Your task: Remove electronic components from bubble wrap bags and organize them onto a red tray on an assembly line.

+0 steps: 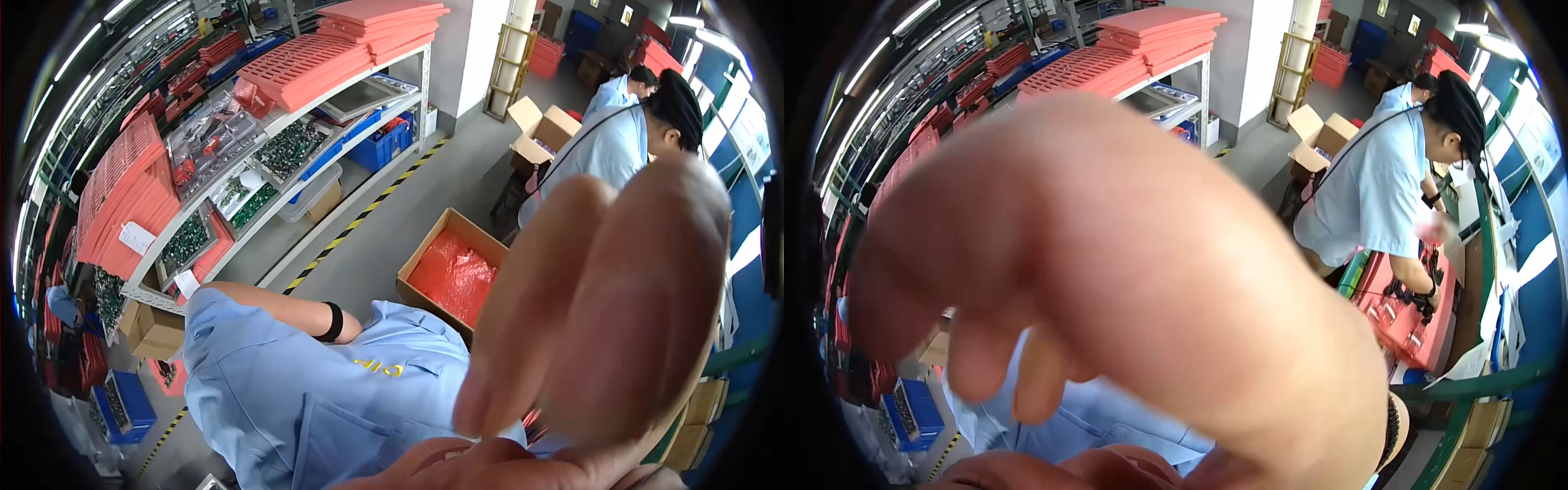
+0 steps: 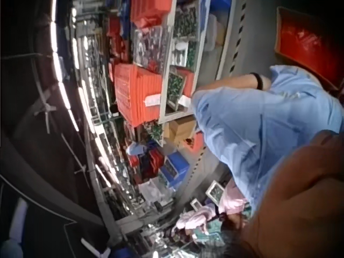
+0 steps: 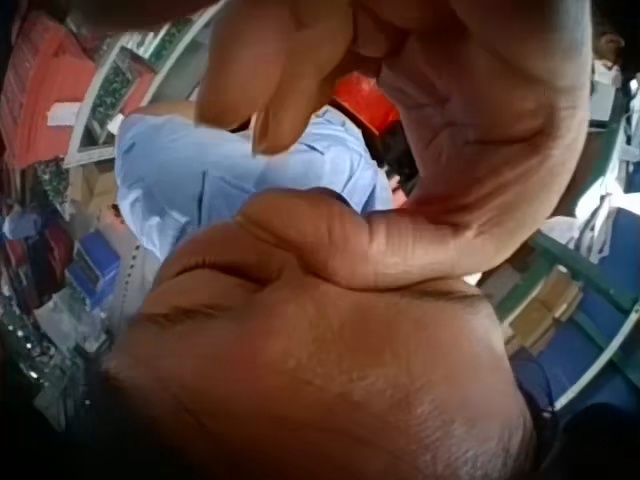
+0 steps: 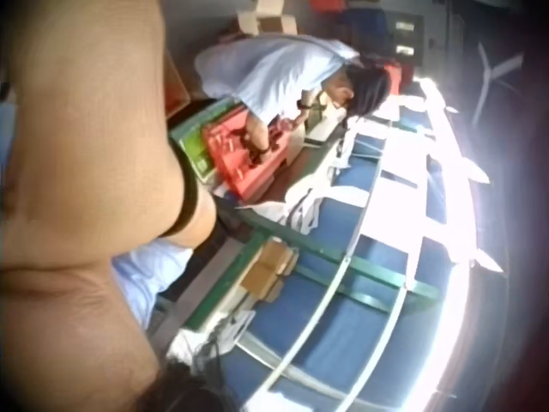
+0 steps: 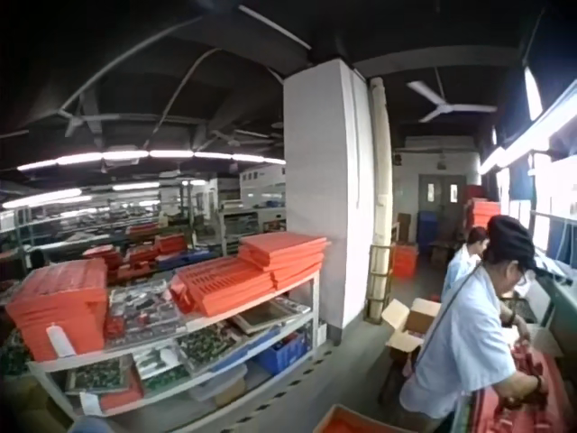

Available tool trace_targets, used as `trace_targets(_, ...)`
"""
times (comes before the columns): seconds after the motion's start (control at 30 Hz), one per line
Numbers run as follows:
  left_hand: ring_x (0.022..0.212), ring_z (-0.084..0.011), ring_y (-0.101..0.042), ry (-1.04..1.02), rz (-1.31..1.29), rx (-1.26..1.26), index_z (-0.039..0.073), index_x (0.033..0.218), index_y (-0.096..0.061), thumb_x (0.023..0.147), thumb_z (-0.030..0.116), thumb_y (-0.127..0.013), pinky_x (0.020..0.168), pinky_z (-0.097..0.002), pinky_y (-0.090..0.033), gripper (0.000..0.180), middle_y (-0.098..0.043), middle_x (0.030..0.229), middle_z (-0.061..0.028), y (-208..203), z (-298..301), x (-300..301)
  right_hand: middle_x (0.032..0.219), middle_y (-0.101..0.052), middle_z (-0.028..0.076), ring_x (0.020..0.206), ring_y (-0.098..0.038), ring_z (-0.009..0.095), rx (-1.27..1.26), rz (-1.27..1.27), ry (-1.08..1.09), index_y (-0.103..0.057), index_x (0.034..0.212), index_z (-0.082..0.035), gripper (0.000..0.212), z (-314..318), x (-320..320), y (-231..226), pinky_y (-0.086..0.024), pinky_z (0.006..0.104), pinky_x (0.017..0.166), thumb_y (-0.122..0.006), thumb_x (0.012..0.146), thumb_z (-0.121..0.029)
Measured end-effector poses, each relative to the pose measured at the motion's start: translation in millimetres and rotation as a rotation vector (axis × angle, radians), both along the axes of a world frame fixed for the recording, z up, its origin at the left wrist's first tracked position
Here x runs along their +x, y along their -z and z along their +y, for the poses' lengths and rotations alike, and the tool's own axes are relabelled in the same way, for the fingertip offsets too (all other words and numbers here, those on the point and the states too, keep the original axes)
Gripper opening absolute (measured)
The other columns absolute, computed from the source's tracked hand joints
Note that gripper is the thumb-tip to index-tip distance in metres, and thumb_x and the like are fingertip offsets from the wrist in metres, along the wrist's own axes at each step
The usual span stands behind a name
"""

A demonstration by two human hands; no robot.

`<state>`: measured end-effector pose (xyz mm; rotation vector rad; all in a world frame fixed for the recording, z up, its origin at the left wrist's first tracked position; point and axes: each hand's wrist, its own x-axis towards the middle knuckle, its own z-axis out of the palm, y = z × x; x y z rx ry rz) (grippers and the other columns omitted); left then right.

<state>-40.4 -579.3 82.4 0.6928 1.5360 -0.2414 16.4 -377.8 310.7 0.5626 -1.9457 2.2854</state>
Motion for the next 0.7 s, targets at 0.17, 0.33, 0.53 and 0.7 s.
trace_targets(0.17,0.111,-0.0213,-0.053,0.028,-0.008,-0.077,0.006,0.113,-0.060,0.093,0.023,-0.046,0.094,-0.0389,-0.042,0.030,-0.059,0.113,-0.0122,-13.2,-7.7,-7.4,0.083,-0.055,0.012,0.072,-0.057,0.017,0.038,0.034,0.086,-0.034,0.123,-0.004,0.074,6.6,3.5,-3.6,-0.046,0.0247,0.065,-0.078,0.064,-0.012)
trace_targets(0.33,0.110,-0.0220,-0.053,0.146,-0.036,-0.132,0.006,0.112,-0.061,0.093,0.024,-0.047,0.093,-0.0390,-0.043,0.030,-0.060,0.112,-0.0125,-13.7,3.5,-18.0,0.083,-0.055,0.012,0.071,-0.057,0.017,0.106,0.027,0.260,-0.036,0.120,-0.003,0.069,-11.0,-29.3,-37.6,-0.046,0.0248,0.064,-0.077,0.065,-0.012)
trace_targets(0.53,0.109,-0.0228,-0.054,0.380,-0.131,-0.187,0.006,0.111,-0.061,0.091,0.024,-0.048,0.092,-0.0392,-0.043,0.029,-0.060,0.112,-0.0128,7.2,38.0,-37.7,0.082,-0.056,0.011,0.070,-0.058,0.018,0.218,-0.085,0.540,-0.039,0.118,-0.003,0.063,63.6,24.3,11.4,-0.046,0.0250,0.063,-0.075,0.067,-0.013)
trace_targets(0.7,0.108,-0.0234,-0.054,0.534,-0.187,-0.250,0.006,0.110,-0.062,0.091,0.024,-0.049,0.091,-0.0393,-0.043,0.029,-0.060,0.111,-0.0131,14.3,48.6,-41.8,0.081,-0.056,0.011,0.070,-0.058,0.018,0.298,-0.181,0.721,-0.042,0.115,-0.002,0.059,78.1,46.0,17.6,-0.046,0.0251,0.063,-0.074,0.068,-0.013)
